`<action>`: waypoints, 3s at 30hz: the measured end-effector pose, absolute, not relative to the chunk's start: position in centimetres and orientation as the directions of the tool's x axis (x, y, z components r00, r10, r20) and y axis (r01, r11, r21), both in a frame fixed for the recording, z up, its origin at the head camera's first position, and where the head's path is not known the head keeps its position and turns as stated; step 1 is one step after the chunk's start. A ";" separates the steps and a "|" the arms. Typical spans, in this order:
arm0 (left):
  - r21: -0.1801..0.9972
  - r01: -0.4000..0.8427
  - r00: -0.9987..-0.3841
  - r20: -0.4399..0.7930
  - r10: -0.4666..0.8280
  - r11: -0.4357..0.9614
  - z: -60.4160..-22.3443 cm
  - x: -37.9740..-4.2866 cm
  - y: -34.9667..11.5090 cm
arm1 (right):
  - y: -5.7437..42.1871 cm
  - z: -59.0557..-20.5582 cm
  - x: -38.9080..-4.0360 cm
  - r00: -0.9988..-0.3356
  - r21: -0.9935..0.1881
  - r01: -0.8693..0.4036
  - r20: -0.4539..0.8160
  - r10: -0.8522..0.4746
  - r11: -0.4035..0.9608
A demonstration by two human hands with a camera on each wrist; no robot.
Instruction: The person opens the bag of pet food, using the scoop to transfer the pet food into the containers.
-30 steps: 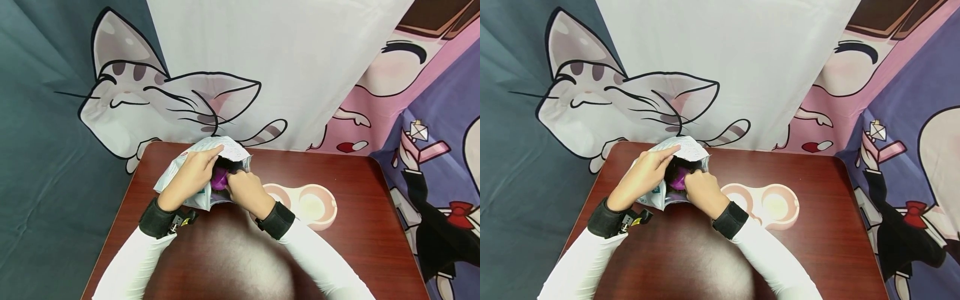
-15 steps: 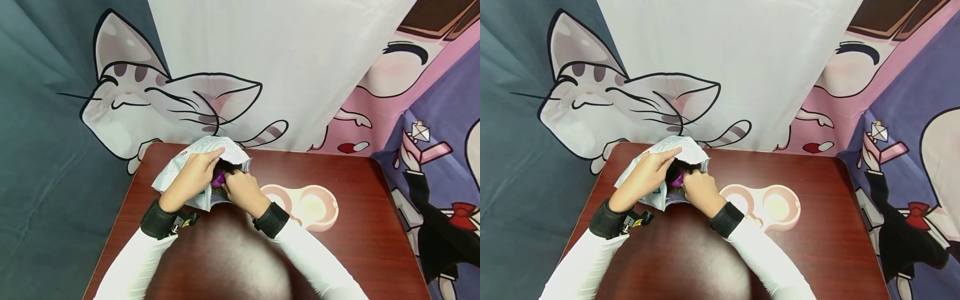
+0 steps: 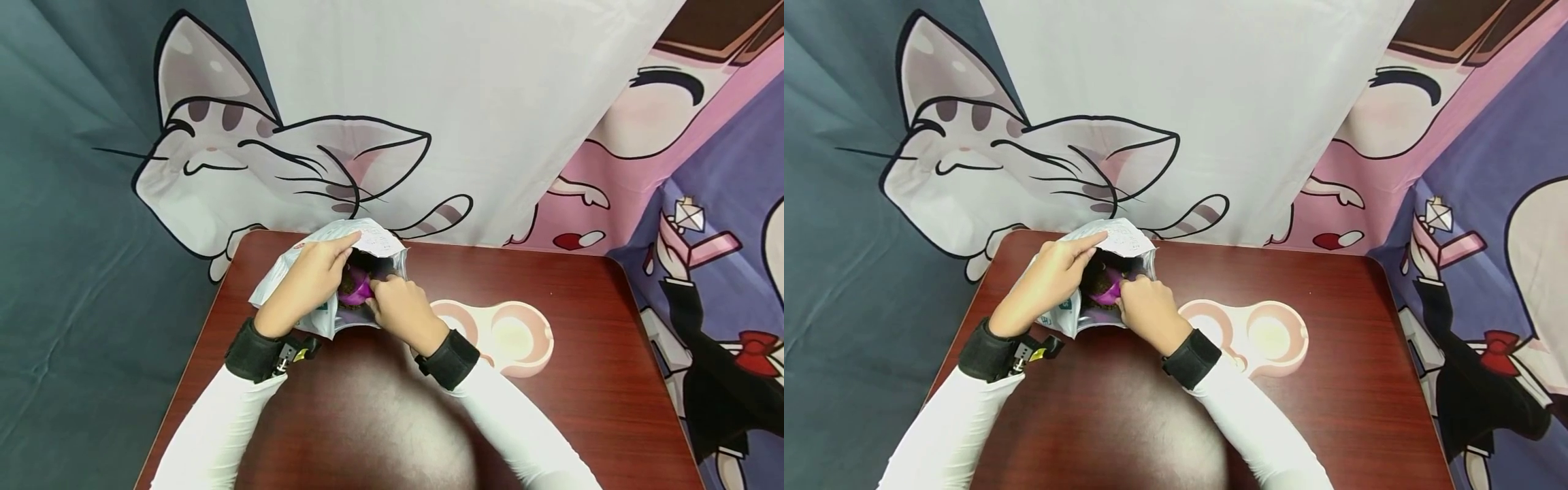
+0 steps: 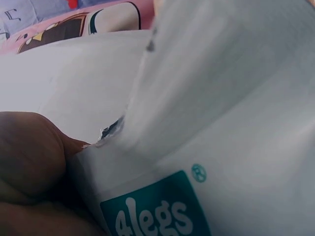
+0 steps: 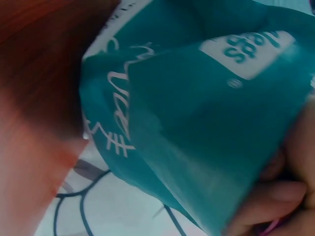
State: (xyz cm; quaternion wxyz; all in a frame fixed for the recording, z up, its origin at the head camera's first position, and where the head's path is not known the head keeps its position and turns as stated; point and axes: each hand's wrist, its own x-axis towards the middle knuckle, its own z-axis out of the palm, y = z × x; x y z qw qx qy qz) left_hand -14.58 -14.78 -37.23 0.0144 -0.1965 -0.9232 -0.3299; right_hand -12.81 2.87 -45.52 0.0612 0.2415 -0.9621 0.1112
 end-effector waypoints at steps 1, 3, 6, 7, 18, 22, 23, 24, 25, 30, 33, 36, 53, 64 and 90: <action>0.606 0.370 -0.923 0.155 0.353 0.704 -37.2 -14.6 -14.8 | 3.0 -45.2 -12.8 -0.880 -0.196 -0.473 0.153 -0.449 0.859; 0.607 0.370 -0.923 0.152 0.354 0.704 -37.1 -14.7 -14.9 | 3.3 -44.5 -12.6 -0.888 -0.221 -0.460 0.115 -0.446 0.860; 0.607 0.365 -0.924 0.145 0.354 0.706 -37.0 -14.8 -15.0 | 3.8 -43.3 -12.4 -0.895 -0.258 -0.442 0.061 -0.442 0.859; 0.606 0.362 -0.925 0.142 0.352 0.708 -37.1 -14.8 -15.1 | 4.0 -43.0 -12.2 -0.896 -0.272 -0.436 0.048 -0.441 0.858; 0.581 0.355 -0.930 0.139 0.341 0.732 -37.1 -15.1 -15.8 | 7.0 -41.0 -10.9 -0.890 -0.356 -0.438 0.044 -0.453 0.825; 0.590 0.335 -0.937 0.128 0.325 0.734 -37.0 -15.2 -16.1 | 8.2 -41.3 -10.2 -0.872 -0.369 -0.485 0.128 -0.473 0.793; 0.592 0.332 -0.938 0.128 0.321 0.734 -37.0 -15.3 -16.1 | 8.5 -41.5 -10.0 -0.864 -0.368 -0.500 0.155 -0.479 0.784; 0.593 0.330 -0.939 0.130 0.318 0.734 -37.0 -15.3 -16.2 | 8.8 -41.7 -9.9 -0.857 -0.367 -0.514 0.183 -0.482 0.775; 0.594 0.330 -0.940 0.131 0.316 0.734 -37.0 -15.4 -16.2 | 9.1 -41.9 -9.7 -0.849 -0.368 -0.528 0.212 -0.484 0.766; 0.592 0.325 -0.942 0.130 0.311 0.737 -36.9 -15.6 -16.6 | 10.6 -43.6 -8.9 -0.812 -0.388 -0.579 0.358 -0.462 0.717; 0.591 0.307 -0.947 0.113 0.301 0.746 -36.8 -15.7 -16.7 | 11.3 -44.9 -8.4 -0.794 -0.418 -0.597 0.429 -0.431 0.685; 0.592 0.300 -0.949 0.102 0.299 0.748 -36.7 -15.8 -16.8 | 12.0 -46.3 -8.1 -0.784 -0.444 -0.606 0.474 -0.401 0.660; 0.608 0.295 -0.949 0.101 0.297 0.737 -36.6 -16.0 -16.7 | 13.7 -48.5 -7.1 -0.817 -0.618 -0.576 0.463 -0.345 0.534; 0.611 0.300 -0.949 0.116 0.292 0.732 -36.8 -16.0 -16.9 | 17.5 -44.8 -6.2 -0.845 -0.644 -0.535 0.397 -0.360 0.546; 0.632 0.298 -0.951 0.132 0.279 0.716 -36.9 -16.1 -16.8 | 28.7 -40.6 -4.3 -0.840 -0.350 -0.538 0.292 -0.457 0.767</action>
